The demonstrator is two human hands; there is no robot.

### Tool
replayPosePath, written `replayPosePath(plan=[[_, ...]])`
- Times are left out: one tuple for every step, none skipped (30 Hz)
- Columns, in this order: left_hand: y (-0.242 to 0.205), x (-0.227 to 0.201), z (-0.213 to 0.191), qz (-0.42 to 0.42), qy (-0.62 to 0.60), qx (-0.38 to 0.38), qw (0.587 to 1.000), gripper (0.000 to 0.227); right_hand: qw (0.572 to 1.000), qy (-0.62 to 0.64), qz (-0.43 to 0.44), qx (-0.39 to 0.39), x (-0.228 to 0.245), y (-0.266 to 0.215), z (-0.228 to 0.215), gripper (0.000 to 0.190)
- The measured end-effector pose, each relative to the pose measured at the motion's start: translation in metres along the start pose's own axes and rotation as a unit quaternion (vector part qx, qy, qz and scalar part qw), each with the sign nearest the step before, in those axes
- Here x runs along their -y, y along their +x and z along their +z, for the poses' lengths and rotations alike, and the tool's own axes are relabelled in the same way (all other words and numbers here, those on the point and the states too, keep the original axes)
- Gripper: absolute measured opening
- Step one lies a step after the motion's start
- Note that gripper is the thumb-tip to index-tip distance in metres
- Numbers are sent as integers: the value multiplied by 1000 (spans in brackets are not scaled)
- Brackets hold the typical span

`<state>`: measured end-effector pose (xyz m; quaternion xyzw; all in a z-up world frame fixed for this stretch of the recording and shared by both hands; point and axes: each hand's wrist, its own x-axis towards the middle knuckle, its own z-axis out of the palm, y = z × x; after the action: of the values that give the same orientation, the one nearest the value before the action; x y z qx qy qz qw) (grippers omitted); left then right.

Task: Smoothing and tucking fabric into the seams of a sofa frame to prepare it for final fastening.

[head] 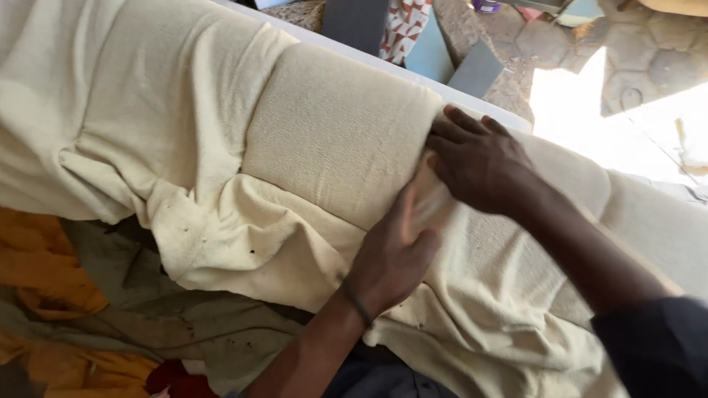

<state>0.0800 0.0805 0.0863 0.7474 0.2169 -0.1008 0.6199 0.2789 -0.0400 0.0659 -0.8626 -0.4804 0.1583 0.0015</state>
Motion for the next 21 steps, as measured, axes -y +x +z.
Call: replayPosePath(plan=[[-12,7,-1,4,-1,4,1000,92,1000,-3,5,0,0,-13,10,58],[-22,14,-3,-32,36,16,999,94,998,10,-2,-58,-1,-24,20,62],[-33,22,-7,-72,75,26,994,96,993,27,-10,-114,1,-34,32,69],[-22,23,-12,-73,77,29,994,96,993,29,-6,-114,17,-50,24,69],[-12,24,-15,-78,96,50,991,88,984,112,-6,-142,33,-69,16,60],[-1,26,-18,-84,114,71,987,79,966,194,-5,-169,50,-88,7,51],[3,51,-7,-81,116,72,987,79,966,192,-4,-172,62,-106,21,51],[7,77,4,38,161,39,985,88,961,218,26,-169,75,-125,35,48],[10,103,15,153,205,6,967,100,953,247,56,-164,89,-143,50,45],[-4,101,14,154,207,8,966,100,953,248,57,-166,103,-155,58,45],[-15,98,13,192,232,1,954,108,949,257,40,-177,115,-165,65,46],[-26,95,12,229,257,-5,939,116,945,265,23,-188,128,-174,73,47],[-34,91,8,226,259,-2,939,116,944,269,25,-187,133,-181,76,47],[-41,88,4,231,271,-10,934,118,947,270,44,-167,139,-188,78,45],[-44,82,-1,240,282,-20,929,120,950,268,63,-149,141,-192,80,44],[-54,79,-11,241,284,-19,928,120,949,269,64,-152,144,-198,84,44],[-61,75,-20,253,309,-14,917,104,953,248,60,-163,144,-203,88,45],[-69,72,-29,264,334,-9,905,88,956,228,56,-174,144,-208,92,47],[-74,76,-34,263,335,-7,905,88,956,230,57,-174,148,-211,91,47],[-79,81,-40,278,372,28,885,68,949,232,58,-203,152,-215,90,46],[-82,85,-46,294,407,61,862,48,942,232,57,-234,154,-216,88,44]])
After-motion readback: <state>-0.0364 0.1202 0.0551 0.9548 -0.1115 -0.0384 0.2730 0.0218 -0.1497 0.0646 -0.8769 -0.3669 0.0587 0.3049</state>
